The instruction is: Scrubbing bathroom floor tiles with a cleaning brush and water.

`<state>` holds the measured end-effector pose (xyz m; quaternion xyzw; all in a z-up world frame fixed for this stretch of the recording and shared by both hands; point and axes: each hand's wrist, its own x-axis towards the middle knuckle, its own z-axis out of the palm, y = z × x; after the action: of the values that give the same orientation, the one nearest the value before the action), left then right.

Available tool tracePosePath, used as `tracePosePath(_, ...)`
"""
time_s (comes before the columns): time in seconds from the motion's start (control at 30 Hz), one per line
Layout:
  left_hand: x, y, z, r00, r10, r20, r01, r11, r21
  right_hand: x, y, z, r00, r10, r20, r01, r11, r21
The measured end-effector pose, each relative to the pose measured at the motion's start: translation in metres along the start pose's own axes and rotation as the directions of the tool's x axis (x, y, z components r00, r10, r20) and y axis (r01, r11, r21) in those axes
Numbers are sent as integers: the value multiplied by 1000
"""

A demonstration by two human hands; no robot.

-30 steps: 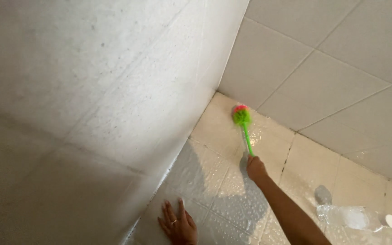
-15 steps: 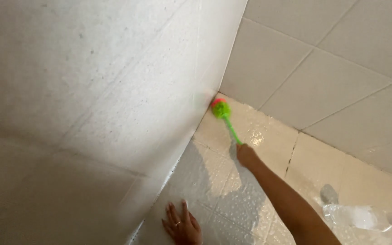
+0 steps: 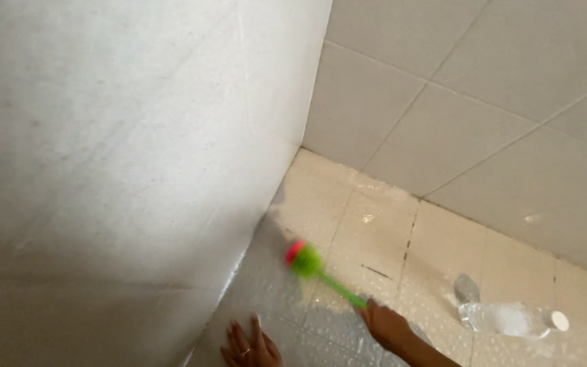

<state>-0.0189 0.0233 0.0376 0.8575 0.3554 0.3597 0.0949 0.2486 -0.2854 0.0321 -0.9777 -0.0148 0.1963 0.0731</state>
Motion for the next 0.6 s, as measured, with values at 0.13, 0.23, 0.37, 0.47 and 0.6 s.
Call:
tracePosePath(0.13, -2, 1, -11, 994, -10, 109, 3, 998, 60, -82, -30, -49, 945, -48, 325, 97, 986, -136)
tracePosePath(0.23, -7, 3, -4, 987, -51, 151, 36, 994, 99, -52, 12, 6, 989, 61, 137, -84, 983, 163)
tracePosePath(0.37, -6, 1, 3, 999, 25, 24, -26, 999, 47, -90, -10, -8, 993, 6, 115, -26, 983, 181)
tracePosePath(0.47, -3, 6, -9, 998, 58, 10, -58, 997, 58, -114, -15, -19, 966, -108, 233, 111, 994, 4)
tracePosePath(0.6, -3, 12, -12, 997, -1, 80, -6, 996, 94, -33, 34, 3, 952, 303, 47, -284, 813, 508)
